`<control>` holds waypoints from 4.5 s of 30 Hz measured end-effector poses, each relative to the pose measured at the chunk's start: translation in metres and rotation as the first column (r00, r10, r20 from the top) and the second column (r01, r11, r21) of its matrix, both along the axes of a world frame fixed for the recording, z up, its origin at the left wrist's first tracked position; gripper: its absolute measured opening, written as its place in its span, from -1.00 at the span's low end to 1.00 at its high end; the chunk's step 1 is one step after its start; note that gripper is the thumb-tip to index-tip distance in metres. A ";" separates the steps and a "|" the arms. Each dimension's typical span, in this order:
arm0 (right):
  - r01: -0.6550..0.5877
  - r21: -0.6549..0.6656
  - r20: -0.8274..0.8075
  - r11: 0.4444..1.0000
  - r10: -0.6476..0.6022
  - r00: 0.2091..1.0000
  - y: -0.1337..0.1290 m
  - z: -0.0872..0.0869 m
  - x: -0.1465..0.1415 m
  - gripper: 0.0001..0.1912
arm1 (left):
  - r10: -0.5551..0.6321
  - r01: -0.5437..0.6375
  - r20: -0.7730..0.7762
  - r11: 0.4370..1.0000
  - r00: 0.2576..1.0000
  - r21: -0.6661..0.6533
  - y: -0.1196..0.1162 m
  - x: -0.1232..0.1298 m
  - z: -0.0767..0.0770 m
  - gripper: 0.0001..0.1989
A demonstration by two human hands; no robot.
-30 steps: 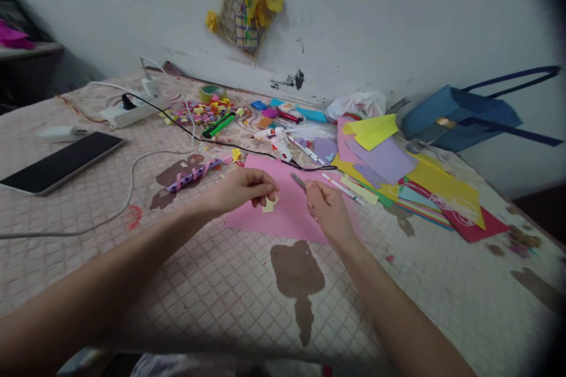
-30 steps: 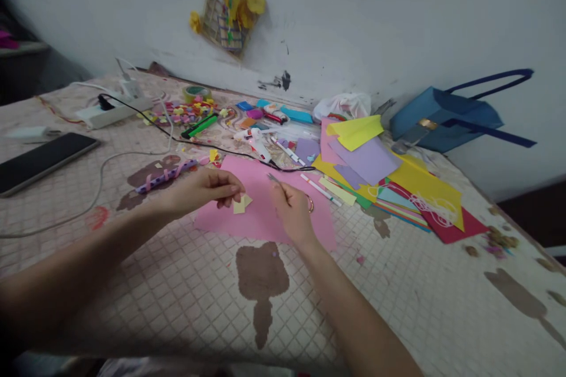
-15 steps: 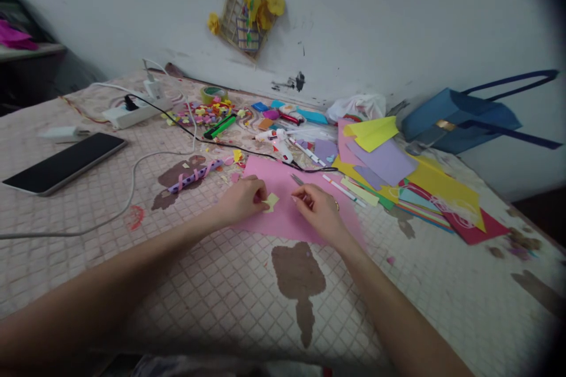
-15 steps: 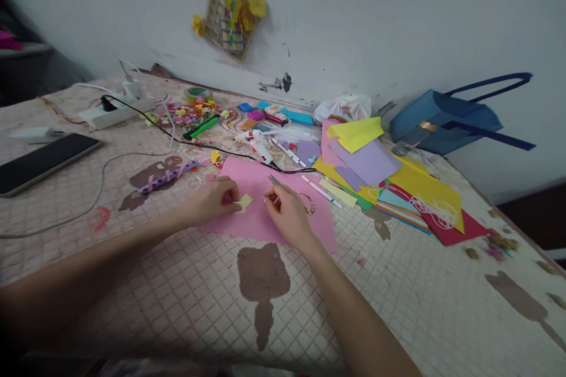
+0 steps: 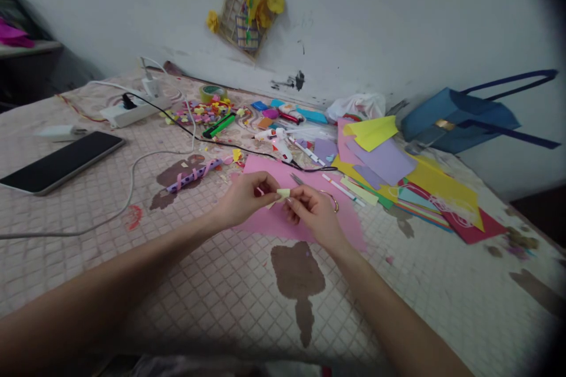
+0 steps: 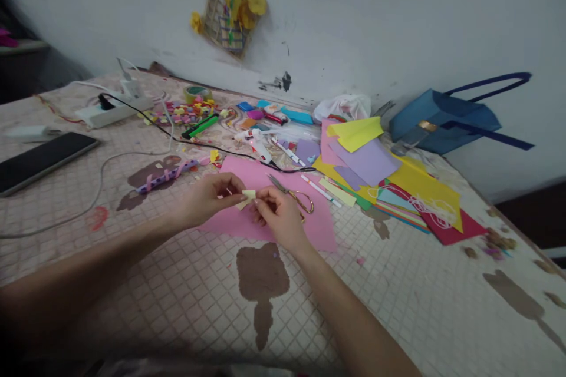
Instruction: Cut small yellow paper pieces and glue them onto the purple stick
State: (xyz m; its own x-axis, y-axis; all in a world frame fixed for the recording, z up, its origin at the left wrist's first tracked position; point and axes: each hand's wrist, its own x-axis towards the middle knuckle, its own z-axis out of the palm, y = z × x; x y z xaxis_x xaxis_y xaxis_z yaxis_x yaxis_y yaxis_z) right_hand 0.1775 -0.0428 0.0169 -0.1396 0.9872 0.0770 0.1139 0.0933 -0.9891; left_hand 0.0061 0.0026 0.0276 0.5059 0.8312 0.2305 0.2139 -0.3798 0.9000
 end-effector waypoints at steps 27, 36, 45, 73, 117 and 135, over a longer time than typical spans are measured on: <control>0.184 0.193 0.047 0.964 -0.197 0.979 -0.005 0.002 -0.002 -0.85 | -0.137 0.123 0.094 0.981 0.986 0.148 -0.007 0.004 -0.004 -0.91; 0.052 -0.146 -0.206 0.988 -0.081 0.975 -0.003 0.002 -0.001 -0.80 | -0.094 0.203 0.319 0.922 0.943 -0.329 -0.002 0.006 -0.013 -0.82; 0.053 -0.095 -0.141 0.994 -0.066 0.988 -0.005 0.003 -0.004 -0.75 | 0.004 0.177 0.350 0.858 0.937 -0.483 -0.004 0.007 -0.014 -0.81; 0.043 -0.073 -0.095 0.996 -0.050 0.994 -0.006 -0.001 -0.004 -0.69 | 0.031 0.158 0.300 0.795 0.954 -0.586 -0.009 0.009 -0.012 -0.76; 0.133 0.192 0.185 0.972 -0.169 0.968 -0.005 0.004 0.002 -0.87 | 0.139 0.280 0.503 0.691 0.853 -0.666 -0.009 0.011 -0.012 -0.84; 0.177 0.489 0.368 0.854 -0.386 0.846 -0.011 0.007 -0.001 -0.90 | 0.093 0.439 0.626 0.632 0.774 -0.638 -0.014 0.013 -0.012 -0.84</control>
